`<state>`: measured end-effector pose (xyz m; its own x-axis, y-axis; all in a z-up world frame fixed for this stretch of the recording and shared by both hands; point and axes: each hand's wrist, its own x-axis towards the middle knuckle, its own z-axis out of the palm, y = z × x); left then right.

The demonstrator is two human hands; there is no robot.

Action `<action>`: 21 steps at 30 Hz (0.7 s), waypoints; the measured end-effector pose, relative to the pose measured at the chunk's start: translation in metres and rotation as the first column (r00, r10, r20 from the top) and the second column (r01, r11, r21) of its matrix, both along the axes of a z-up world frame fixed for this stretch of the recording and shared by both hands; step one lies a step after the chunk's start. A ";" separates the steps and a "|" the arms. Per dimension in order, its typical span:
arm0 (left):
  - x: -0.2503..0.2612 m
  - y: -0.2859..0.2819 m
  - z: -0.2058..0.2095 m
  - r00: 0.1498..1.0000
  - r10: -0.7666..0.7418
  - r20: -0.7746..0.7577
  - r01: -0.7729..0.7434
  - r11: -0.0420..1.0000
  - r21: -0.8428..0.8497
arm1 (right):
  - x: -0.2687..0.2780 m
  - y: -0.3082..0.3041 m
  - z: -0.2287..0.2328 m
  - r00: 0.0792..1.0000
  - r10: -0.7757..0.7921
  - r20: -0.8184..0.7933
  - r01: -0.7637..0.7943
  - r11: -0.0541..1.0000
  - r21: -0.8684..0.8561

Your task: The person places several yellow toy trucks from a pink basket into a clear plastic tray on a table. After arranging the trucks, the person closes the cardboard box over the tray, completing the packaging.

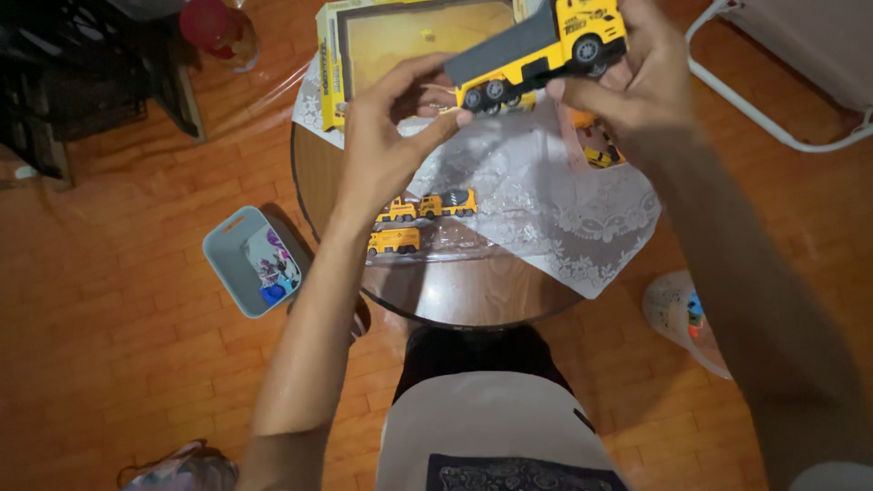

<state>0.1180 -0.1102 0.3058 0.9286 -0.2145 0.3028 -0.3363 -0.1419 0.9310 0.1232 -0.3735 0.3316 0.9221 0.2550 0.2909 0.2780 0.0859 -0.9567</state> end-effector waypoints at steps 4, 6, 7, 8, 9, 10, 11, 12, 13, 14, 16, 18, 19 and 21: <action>0.001 0.008 -0.021 0.998 -0.029 0.051 0.031 0.998 -0.050 | 0.004 -0.003 -0.016 0.998 0.069 0.004 -0.069 0.997 0.016; -0.001 0.012 -0.026 0.998 -0.023 0.051 0.025 0.999 -0.046 | 0.006 -0.002 -0.021 0.996 0.073 0.049 -0.072 0.997 -0.019; -0.003 0.014 -0.028 0.997 0.005 0.082 -0.005 1.000 0.004 | 0.006 -0.001 -0.025 0.992 0.079 0.100 -0.075 0.996 -0.043; -0.006 0.017 -0.031 0.993 0.031 0.113 -0.038 0.998 0.054 | 0.007 0.000 -0.030 0.985 0.085 0.151 -0.076 0.995 -0.065; -0.010 0.020 -0.034 0.988 0.056 0.145 -0.071 0.992 0.103 | 0.006 0.002 -0.036 0.979 0.096 0.182 -0.076 0.990 -0.117; -0.014 0.021 -0.038 0.989 0.083 0.124 -0.098 0.987 0.126 | 0.004 0.004 -0.045 0.971 0.107 0.212 -0.072 0.983 -0.168; -0.018 0.021 -0.044 0.989 0.109 0.103 -0.124 0.981 0.150 | 0.003 0.006 -0.053 0.963 0.120 0.242 -0.066 0.974 -0.218; -0.023 0.021 -0.050 0.987 0.135 0.083 -0.148 0.974 0.173 | 0.002 0.008 -0.062 0.972 0.089 0.218 -0.022 0.956 -0.294; -0.028 0.022 -0.056 0.984 0.156 0.087 -0.170 0.965 0.199 | -0.002 0.010 -0.072 0.979 0.058 0.197 0.019 0.930 -0.368; -0.034 0.024 -0.063 0.980 0.176 0.090 -0.192 0.956 0.223 | -0.007 0.012 -0.081 0.984 0.024 0.177 0.057 0.895 -0.443; -0.047 0.027 -0.077 0.978 0.204 0.036 -0.207 0.949 0.239 | -0.015 0.015 -0.099 0.988 0.027 0.150 0.043 0.896 -0.443; -0.060 0.030 -0.092 0.973 0.218 -0.082 -0.195 0.955 0.222 | -0.021 0.021 -0.117 0.994 0.017 0.107 0.032 0.898 -0.438; -0.062 0.031 -0.101 0.973 0.212 -0.091 -0.190 0.961 0.200 | -0.024 0.023 -0.126 0.997 0.006 0.078 0.028 0.900 -0.434; -0.065 0.032 -0.122 0.973 0.203 -0.113 -0.184 0.970 0.159 | -0.030 0.028 -0.145 0.999 -0.008 0.044 0.027 0.894 -0.447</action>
